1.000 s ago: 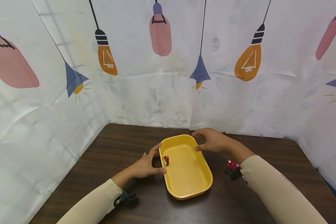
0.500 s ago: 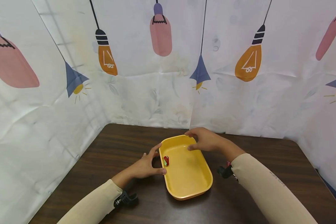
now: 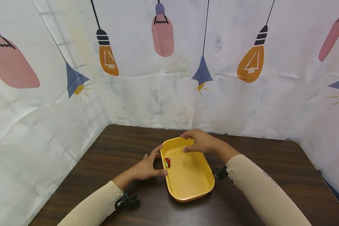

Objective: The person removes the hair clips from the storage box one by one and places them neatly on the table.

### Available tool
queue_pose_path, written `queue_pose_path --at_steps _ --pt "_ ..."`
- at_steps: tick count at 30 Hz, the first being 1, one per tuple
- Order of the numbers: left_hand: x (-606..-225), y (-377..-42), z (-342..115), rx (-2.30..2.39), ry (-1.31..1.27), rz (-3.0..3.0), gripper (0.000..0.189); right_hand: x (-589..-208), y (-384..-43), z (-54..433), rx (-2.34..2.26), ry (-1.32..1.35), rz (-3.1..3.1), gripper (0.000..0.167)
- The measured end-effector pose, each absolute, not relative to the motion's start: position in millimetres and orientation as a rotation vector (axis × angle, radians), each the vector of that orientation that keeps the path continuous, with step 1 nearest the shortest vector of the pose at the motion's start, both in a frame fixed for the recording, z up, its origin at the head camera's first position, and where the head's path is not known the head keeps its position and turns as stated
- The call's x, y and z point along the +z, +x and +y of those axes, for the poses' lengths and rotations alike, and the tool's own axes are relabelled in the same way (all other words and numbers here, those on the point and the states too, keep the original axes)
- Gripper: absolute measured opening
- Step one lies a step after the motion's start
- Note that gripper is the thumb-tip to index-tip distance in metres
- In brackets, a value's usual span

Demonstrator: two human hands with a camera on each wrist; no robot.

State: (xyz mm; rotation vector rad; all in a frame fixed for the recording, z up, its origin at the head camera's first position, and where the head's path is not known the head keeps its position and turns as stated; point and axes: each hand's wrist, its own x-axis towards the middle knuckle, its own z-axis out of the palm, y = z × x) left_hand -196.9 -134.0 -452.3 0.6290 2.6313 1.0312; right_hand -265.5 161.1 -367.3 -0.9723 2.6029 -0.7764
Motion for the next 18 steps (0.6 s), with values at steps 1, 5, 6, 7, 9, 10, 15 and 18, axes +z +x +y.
queue_pose_path --at_steps 1,5,6,7,9,10,15,18 --pt "-452.3 -196.8 -133.9 1.031 0.629 2.631 0.119 -367.8 -266.0 159.7 -0.779 -0.971 2.6 0.062" --pt "-452.1 -196.8 -134.0 1.032 0.628 2.631 0.119 -370.8 -267.3 153.6 -0.795 -0.967 2.585 0.062" --pt "-452.2 -196.8 -134.0 1.033 0.628 2.631 0.119 -372.2 -267.7 151.9 -0.791 -0.966 2.584 0.062" --pt "-452.2 -196.8 -134.0 1.033 0.629 2.63 0.119 -373.1 -267.8 150.2 -0.791 -0.962 2.58 0.062" --pt "-452.1 -196.8 -134.1 1.033 0.631 2.63 0.119 -375.6 -268.1 146.7 -0.79 -0.954 2.574 0.063" --pt "-452.1 -196.7 -134.1 1.033 0.631 2.63 0.119 -376.2 -268.0 145.0 -0.789 -0.952 2.57 0.063" --pt "-452.0 -196.5 -134.3 1.029 0.633 2.631 0.119 -380.8 -267.2 138.3 -0.758 -0.977 2.565 0.064" --pt "-452.3 -196.8 -134.5 1.033 0.639 2.629 0.118 -382.3 -265.6 134.9 -0.748 -0.989 2.561 0.064"
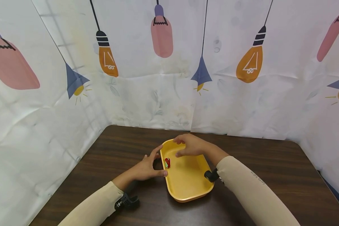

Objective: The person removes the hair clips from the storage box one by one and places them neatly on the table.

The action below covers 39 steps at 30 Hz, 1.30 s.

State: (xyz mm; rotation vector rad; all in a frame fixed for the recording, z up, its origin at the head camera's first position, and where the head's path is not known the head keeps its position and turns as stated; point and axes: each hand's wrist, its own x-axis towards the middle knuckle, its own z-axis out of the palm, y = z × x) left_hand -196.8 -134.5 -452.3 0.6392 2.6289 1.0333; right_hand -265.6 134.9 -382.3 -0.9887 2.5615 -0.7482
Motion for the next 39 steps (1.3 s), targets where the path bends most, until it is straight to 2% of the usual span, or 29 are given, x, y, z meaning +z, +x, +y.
queue_pose_path --at_steps 39 --pt "-454.9 -197.0 -135.3 1.056 0.668 2.623 0.117 -421.2 -263.1 93.5 -0.642 -1.068 2.485 0.054"
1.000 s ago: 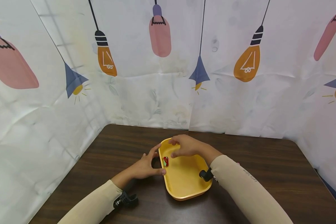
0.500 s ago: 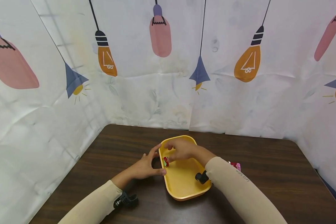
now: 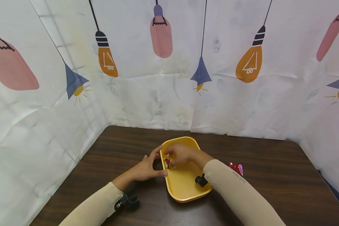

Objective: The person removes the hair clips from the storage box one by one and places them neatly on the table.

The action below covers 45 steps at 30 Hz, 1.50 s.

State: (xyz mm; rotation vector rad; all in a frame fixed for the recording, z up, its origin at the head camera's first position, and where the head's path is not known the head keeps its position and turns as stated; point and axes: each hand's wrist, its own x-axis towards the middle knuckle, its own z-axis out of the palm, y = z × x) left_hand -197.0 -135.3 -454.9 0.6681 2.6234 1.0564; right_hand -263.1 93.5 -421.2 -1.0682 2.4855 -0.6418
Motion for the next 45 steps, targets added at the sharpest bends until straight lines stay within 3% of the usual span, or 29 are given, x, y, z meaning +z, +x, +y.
queue_pose_path --at_steps 34,45 --pt "-454.1 -195.3 -134.4 1.04 0.654 2.633 0.116 -430.6 -262.7 88.5 -0.519 -1.114 2.543 0.035" --pt "-454.0 -195.4 -134.3 1.046 0.656 2.632 0.117 -415.5 -263.8 94.9 -0.636 -1.027 2.514 0.048"
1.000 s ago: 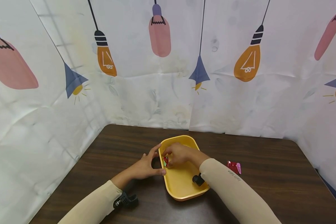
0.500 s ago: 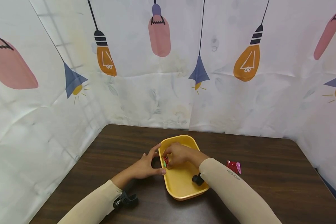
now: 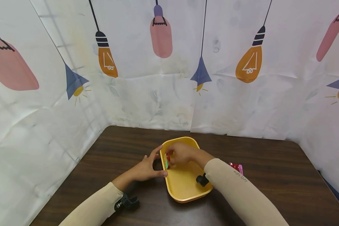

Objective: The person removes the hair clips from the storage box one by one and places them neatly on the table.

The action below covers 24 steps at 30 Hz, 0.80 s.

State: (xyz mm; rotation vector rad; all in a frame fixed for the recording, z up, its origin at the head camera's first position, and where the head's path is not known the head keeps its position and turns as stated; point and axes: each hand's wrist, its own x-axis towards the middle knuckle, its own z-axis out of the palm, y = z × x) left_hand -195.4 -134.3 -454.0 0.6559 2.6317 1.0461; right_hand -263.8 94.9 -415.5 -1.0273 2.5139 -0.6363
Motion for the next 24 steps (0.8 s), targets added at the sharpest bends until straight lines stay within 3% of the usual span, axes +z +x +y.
queue_pose_path --at_steps 24 --pt "-452.2 -195.7 -133.4 1.034 0.625 2.634 0.119 -377.8 -258.9 137.6 -0.691 -0.983 2.603 0.053"
